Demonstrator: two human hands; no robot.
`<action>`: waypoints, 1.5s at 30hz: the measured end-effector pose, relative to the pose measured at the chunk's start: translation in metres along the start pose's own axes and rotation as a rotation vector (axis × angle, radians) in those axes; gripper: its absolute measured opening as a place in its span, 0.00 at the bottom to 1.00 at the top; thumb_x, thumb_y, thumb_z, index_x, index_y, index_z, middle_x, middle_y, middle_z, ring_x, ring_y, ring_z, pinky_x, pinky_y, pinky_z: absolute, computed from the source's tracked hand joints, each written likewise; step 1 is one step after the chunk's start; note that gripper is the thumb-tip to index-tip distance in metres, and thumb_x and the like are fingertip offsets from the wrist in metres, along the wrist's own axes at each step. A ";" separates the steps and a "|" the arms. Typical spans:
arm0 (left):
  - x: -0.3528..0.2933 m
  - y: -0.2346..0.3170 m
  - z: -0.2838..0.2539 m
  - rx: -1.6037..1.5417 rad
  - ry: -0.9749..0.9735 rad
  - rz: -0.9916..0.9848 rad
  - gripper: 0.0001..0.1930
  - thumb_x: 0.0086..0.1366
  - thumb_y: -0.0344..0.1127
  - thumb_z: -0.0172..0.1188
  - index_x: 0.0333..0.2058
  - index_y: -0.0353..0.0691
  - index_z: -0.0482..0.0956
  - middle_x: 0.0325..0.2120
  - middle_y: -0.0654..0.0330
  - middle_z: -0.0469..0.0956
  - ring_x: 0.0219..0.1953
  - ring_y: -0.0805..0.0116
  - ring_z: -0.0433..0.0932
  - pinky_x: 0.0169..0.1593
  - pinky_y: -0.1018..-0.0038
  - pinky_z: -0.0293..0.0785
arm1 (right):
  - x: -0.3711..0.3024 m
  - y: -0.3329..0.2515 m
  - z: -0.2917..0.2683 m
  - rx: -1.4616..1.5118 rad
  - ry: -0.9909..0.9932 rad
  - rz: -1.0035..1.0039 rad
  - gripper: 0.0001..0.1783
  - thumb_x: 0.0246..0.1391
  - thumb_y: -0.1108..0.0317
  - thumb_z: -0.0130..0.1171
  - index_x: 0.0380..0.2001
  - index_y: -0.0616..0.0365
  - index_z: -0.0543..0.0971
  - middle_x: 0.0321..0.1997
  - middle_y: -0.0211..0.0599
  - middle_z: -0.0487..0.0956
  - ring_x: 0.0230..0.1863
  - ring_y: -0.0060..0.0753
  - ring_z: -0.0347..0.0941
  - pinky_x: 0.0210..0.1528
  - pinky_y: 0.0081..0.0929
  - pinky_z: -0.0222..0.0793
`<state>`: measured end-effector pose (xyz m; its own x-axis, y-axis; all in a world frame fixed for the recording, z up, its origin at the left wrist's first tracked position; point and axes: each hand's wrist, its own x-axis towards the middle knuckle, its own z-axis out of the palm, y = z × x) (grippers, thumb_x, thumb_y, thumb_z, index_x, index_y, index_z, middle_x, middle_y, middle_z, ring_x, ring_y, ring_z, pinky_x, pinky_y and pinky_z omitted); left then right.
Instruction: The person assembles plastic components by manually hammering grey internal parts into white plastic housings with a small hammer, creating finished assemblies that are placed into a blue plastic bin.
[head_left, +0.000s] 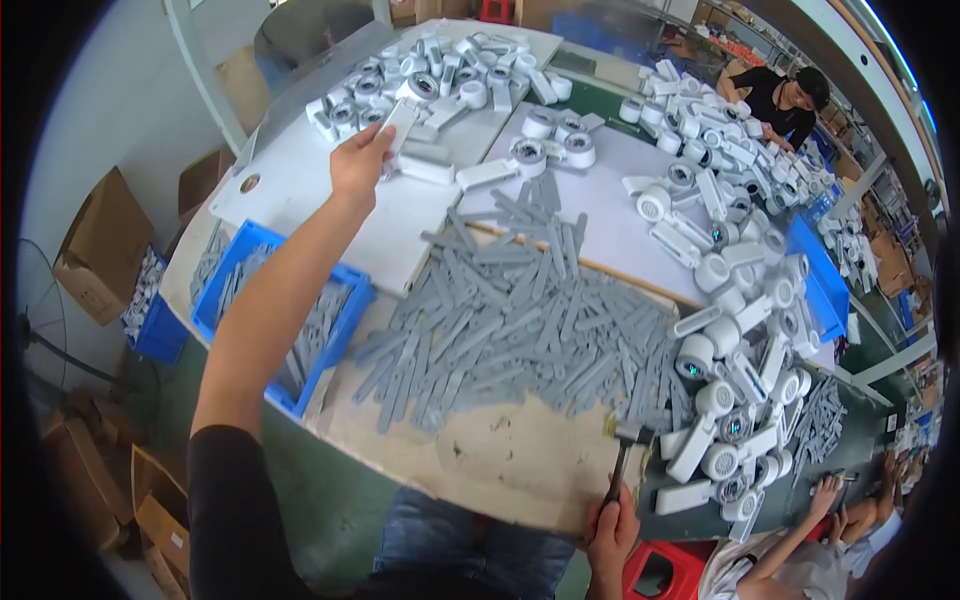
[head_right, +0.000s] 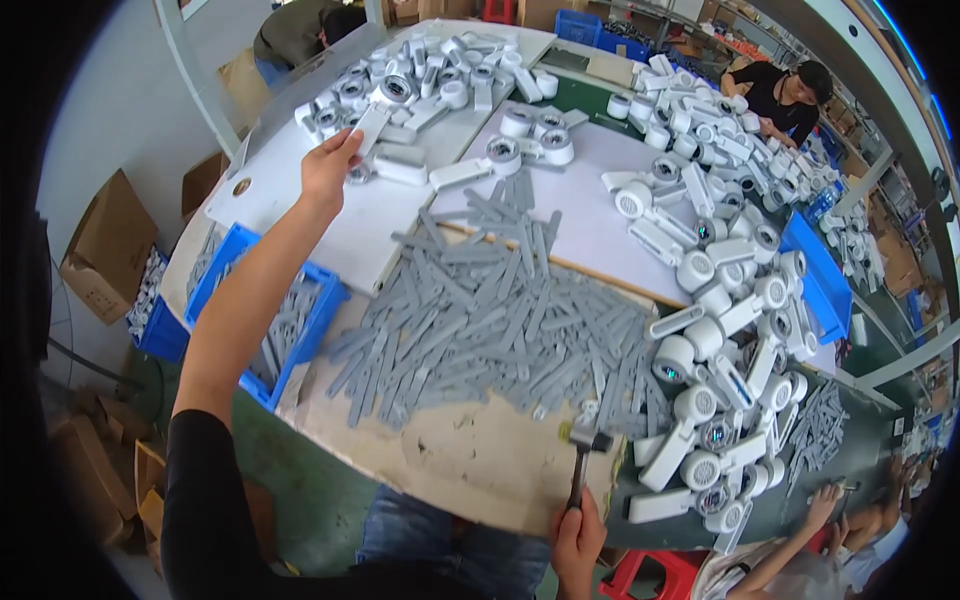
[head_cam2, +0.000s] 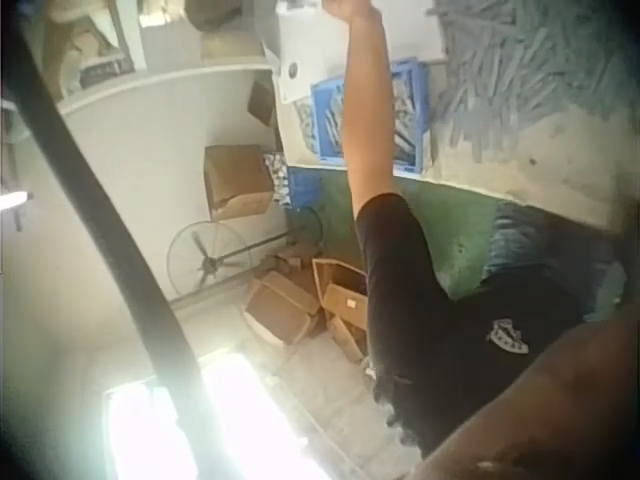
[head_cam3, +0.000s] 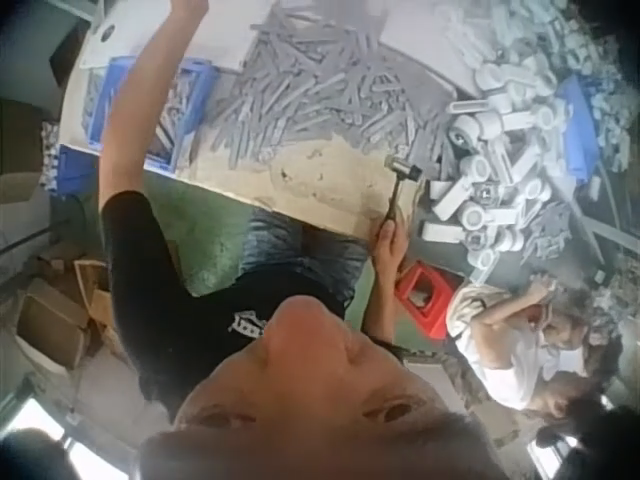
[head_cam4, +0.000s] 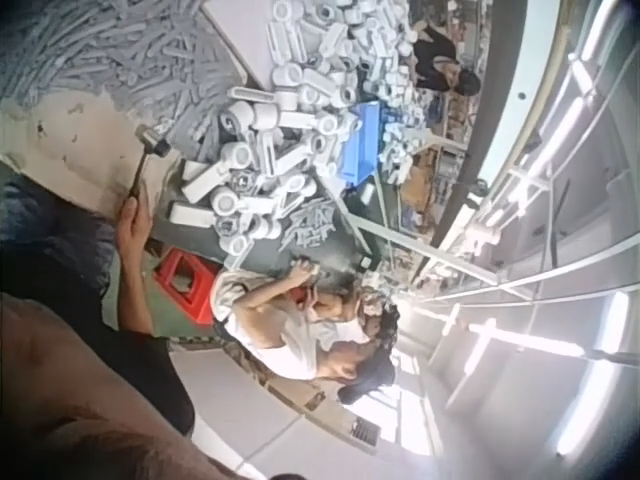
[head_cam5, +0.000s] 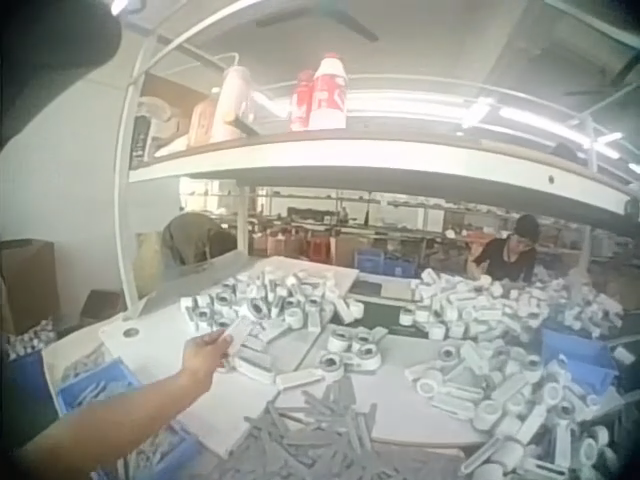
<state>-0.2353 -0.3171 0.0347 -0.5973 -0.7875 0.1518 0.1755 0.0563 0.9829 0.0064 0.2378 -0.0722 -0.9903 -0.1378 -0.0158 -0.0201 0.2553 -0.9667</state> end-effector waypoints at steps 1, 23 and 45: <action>0.028 -0.003 0.015 0.052 0.028 0.040 0.30 0.63 0.40 0.72 0.59 0.29 0.77 0.41 0.58 0.85 0.36 0.72 0.80 0.44 0.75 0.76 | -0.003 -0.005 0.000 0.031 0.010 0.058 0.23 0.71 0.62 0.50 0.60 0.69 0.74 0.23 0.24 0.75 0.20 0.14 0.69 0.23 0.16 0.63; -0.222 -0.024 0.237 0.586 -1.073 0.730 0.24 0.63 0.41 0.67 0.57 0.39 0.80 0.49 0.46 0.83 0.49 0.48 0.83 0.55 0.60 0.77 | 0.002 -0.012 0.010 -0.194 0.042 -0.041 0.28 0.57 0.66 0.69 0.61 0.54 0.76 0.19 0.34 0.76 0.16 0.22 0.70 0.24 0.24 0.68; -0.370 -0.015 0.072 -0.553 -1.081 -0.479 0.38 0.72 0.26 0.58 0.75 0.45 0.49 0.60 0.61 0.71 0.63 0.65 0.71 0.66 0.61 0.69 | 0.011 -0.033 0.005 0.320 0.129 0.052 0.37 0.52 0.67 0.76 0.66 0.56 0.74 0.20 0.15 0.69 0.22 0.08 0.61 0.25 0.16 0.60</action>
<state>-0.0732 0.0175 -0.0284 -0.9678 0.2442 0.0616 -0.0867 -0.5527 0.8288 -0.0035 0.2228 -0.0421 -0.9985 -0.0048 -0.0540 0.0542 -0.0575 -0.9969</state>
